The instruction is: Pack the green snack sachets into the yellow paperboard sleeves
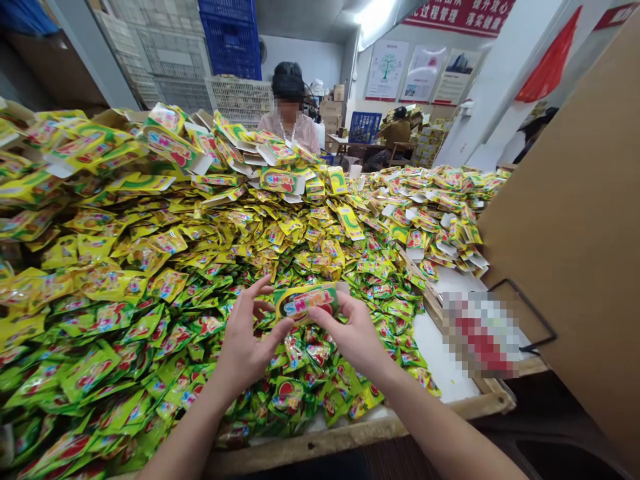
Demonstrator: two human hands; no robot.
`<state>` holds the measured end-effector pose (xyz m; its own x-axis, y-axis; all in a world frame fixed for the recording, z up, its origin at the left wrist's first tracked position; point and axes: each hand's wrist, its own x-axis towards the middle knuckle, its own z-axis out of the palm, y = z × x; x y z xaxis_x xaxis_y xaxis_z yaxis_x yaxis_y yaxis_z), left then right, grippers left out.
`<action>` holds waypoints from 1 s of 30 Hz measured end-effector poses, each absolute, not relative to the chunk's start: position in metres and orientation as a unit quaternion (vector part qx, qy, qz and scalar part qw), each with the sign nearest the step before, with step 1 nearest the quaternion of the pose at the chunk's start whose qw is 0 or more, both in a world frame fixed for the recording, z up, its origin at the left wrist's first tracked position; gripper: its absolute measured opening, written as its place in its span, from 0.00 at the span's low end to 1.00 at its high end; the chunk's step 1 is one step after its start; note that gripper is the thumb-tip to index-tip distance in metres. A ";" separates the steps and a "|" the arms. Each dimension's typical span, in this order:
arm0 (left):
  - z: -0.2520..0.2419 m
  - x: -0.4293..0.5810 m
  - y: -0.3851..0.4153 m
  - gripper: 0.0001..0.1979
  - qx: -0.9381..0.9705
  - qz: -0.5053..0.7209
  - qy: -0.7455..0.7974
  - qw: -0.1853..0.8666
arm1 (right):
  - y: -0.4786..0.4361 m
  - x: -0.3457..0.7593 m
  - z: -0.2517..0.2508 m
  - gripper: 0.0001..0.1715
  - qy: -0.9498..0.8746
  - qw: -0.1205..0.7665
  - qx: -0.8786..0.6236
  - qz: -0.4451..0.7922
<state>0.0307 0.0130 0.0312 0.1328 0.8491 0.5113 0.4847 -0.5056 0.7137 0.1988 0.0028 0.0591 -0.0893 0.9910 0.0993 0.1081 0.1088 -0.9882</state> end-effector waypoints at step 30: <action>0.007 0.055 -0.001 0.28 0.736 0.357 0.449 0.359 | 0.117 0.407 0.147 0.33 -0.409 0.425 -0.808 -0.022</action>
